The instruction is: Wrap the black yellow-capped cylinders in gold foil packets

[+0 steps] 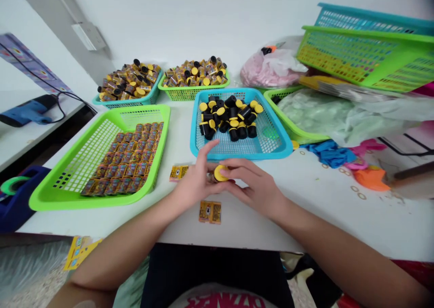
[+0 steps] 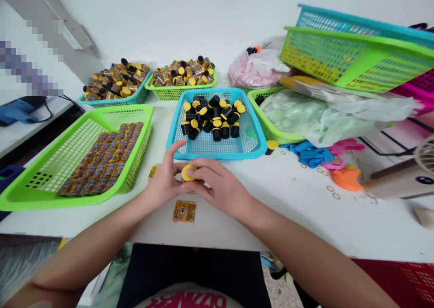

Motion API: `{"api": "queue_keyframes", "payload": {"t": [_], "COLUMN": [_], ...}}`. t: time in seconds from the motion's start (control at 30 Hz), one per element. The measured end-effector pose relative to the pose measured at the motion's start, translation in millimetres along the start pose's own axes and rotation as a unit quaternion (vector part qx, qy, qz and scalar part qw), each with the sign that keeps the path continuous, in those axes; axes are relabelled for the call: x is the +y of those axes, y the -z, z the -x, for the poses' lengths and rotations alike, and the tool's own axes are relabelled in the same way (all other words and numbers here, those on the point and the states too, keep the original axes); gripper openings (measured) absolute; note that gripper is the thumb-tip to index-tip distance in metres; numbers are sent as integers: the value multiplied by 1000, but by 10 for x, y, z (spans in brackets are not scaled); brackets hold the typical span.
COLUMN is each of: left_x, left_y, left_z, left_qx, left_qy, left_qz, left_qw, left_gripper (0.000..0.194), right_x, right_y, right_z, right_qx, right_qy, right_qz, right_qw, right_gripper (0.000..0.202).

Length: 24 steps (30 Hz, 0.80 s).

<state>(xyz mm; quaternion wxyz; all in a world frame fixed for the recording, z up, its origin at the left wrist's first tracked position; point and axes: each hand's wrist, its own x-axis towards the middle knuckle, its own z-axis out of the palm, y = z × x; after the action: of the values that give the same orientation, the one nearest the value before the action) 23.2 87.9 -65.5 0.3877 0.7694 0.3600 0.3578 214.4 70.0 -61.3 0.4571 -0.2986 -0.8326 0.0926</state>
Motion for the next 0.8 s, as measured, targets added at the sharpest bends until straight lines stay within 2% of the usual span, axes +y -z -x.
{"api": "queue_keyframes", "payload": {"t": [0.07, 0.13, 0.2, 0.27, 0.33, 0.43, 0.5, 0.67, 0.73, 0.8], "left_x": [18, 48, 85, 123, 156, 192, 201, 144, 118, 114], "left_y": [-9, -37, -82, -128, -156, -159, -165, -244, -230, -165], "left_z": [2, 3, 3, 4, 8, 22, 33, 51, 47, 36], "left_qx": [43, 82, 97, 78, 21, -54, -37, 91, 86, 22], "left_qy": [20, 27, 14, -3, -3, 16, 30, 83, 67, 39], "left_qz": [62, 99, 146, 198, 235, 224, 184, 121, 144, 194], "left_qw": [997, 991, 984, 977, 972, 973, 982, 985, 983, 980], "left_gripper": [96, 93, 90, 83, 73, 63, 64, 67, 70, 74], "right_x": [-12, -28, -49, -77, -108, -145, -151, -109, -90, -73], "right_y": [-49, -86, -116, -136, -144, -137, -131, -142, -151, -157], "right_z": [6, 11, 22, 40, 58, 83, 101, 125, 109, 85], "right_qx": [-10, -44, -45, -8, 31, 43, 33, -11, -8, 28], "right_qy": [67, 96, 106, 118, 138, 145, 137, 95, 108, 142], "right_qz": [52, 116, 169, 191, 180, 188, 215, 220, 217, 205], "right_qw": [996, 988, 979, 974, 973, 970, 966, 971, 970, 968], "right_gripper": [31, 49, 48, 47, 48, 46, 43, 46, 42, 36]}}
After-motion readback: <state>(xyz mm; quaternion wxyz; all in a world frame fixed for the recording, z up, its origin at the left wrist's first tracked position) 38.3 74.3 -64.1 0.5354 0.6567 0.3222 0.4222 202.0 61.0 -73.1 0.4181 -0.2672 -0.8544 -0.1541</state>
